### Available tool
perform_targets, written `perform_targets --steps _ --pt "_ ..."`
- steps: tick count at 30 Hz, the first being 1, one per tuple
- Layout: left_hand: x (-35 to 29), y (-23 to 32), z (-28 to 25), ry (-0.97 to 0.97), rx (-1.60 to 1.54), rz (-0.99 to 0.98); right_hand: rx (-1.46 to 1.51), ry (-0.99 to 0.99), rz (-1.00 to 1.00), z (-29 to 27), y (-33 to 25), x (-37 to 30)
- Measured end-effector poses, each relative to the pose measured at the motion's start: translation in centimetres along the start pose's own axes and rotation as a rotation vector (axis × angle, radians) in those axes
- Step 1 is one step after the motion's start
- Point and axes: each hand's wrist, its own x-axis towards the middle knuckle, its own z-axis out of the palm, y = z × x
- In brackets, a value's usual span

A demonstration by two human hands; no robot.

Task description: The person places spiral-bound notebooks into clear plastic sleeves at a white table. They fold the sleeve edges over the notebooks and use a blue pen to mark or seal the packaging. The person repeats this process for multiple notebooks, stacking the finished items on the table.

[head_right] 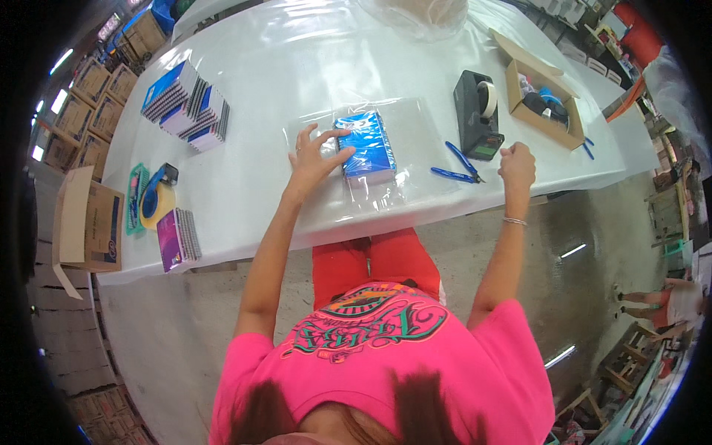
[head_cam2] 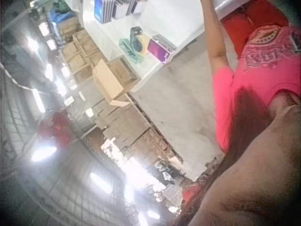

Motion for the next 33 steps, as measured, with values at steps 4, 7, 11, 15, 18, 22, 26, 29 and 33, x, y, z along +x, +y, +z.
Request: perform_targets --steps 4,7,11,15,18,22,26,29,33 --pt "0.1 0.7 0.0 0.002 -0.009 0.001 -0.276 0.033 0.057 0.0 1.3 1.1" --pt "0.3 0.8 0.1 0.025 0.015 -0.001 0.104 -0.12 0.172 -0.8 3.2 -0.5" --pt "0.3 0.4 -0.4 0.016 0.078 0.002 0.627 -0.569 -0.377 0.2 -6.6 -4.4" --pt "0.4 0.2 -0.6 0.016 0.08 0.018 0.612 -0.917 -0.63 3.4 -16.0 -7.5" --pt "1.0 0.7 -0.5 -0.011 0.097 0.027 0.487 -0.955 -0.831 7.2 -18.2 -5.5" --pt "0.7 0.8 -0.5 -0.005 0.198 0.025 0.26 -1.011 -0.951 9.5 -20.9 -4.3" --pt "-1.3 1.7 2.5 0.09 0.227 0.044 -0.056 -1.072 -0.797 9.6 -22.8 -3.9" --pt "-2.0 0.1 6.0 0.173 0.142 0.054 -0.314 -0.925 -0.68 9.0 -23.4 -4.0" --pt "-0.6 -2.9 5.8 0.087 0.342 0.172 -0.264 -0.472 -0.89 8.1 -20.7 -6.0"
